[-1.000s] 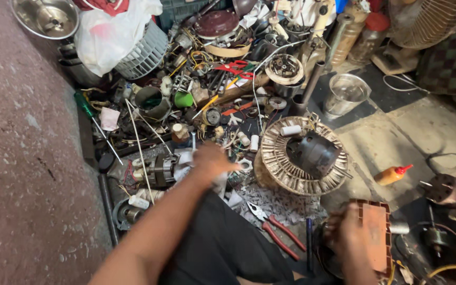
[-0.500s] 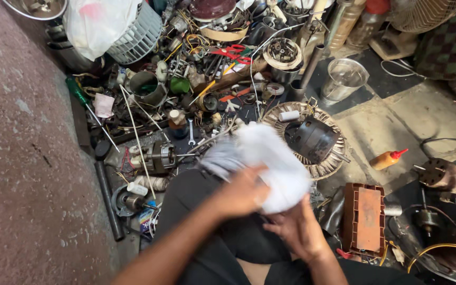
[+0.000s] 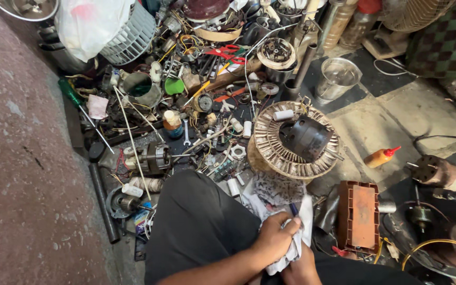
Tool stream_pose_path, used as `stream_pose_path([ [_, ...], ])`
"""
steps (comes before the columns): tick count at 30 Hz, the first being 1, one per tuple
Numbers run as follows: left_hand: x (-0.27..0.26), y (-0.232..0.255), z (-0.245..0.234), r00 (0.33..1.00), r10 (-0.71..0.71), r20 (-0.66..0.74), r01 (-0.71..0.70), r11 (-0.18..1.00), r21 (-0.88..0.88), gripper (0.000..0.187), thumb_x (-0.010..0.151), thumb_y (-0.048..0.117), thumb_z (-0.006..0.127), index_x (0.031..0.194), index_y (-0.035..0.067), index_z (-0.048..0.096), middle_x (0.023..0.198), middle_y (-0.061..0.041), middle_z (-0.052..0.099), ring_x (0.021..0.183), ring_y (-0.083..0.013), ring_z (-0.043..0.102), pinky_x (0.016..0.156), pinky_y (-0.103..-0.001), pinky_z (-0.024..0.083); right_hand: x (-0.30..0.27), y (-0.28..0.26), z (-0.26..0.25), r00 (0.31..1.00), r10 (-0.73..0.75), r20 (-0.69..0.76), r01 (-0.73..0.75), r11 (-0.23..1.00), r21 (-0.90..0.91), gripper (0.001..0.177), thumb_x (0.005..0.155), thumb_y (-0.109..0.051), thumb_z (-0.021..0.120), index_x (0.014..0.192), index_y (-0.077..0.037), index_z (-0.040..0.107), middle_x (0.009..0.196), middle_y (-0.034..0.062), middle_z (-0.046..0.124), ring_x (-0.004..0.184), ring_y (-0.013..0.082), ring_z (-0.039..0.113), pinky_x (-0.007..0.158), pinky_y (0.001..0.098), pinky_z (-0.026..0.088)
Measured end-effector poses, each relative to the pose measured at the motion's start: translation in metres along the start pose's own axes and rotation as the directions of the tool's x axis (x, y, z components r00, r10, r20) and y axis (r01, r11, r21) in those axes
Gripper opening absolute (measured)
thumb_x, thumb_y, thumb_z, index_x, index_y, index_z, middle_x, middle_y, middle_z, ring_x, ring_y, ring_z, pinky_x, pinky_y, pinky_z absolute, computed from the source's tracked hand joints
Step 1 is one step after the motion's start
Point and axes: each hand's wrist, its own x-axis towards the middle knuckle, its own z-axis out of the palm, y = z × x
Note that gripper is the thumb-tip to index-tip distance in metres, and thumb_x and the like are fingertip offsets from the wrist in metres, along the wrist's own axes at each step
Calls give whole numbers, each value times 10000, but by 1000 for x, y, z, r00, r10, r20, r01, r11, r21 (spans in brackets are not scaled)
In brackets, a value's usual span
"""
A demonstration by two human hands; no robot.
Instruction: The person works on a fan motor assembly on the floor, using pliers to manipulate wires and components, cleaning parts with a cloth, and handling various motor housings and stators.
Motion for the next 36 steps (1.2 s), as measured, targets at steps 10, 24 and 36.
stream_pose_path([
  [10, 94, -76, -4, 918, 38, -394, -89, 990, -110, 249, 1004, 250, 537, 1033, 60, 695, 880, -98, 733, 781, -176, 672, 744, -346, 529, -71, -61, 65, 743, -658, 121, 448, 356, -820, 373, 988, -209, 623, 1212, 85, 676, 1132, 231, 727, 1022, 358, 690, 901, 385, 546],
  [24, 29, -34, 16, 943, -189, 275, 213, 975, -58, 1090, 967, 592, 721, 1530, -172, 184, 1413, -365, 453, 1302, -365, 512, 1116, -453, 442, 95, -36, -110, 884, -352, 308, 117, -473, -873, 361, 1017, -156, 491, 1347, -62, 600, 1296, 132, 651, 1205, 241, 632, 985, 329, 500],
  [36, 37, -70, 27, 978, 8, 210, -53, 976, 213, 946, 932, 585, 630, 1314, -241, 375, 1287, -436, 550, 1202, -537, 601, 997, -537, 479, 118, -37, -111, 828, -501, 253, 299, 12, -954, 346, 998, -203, 577, 1242, 26, 666, 1143, 166, 711, 1081, 267, 665, 990, 344, 494],
])
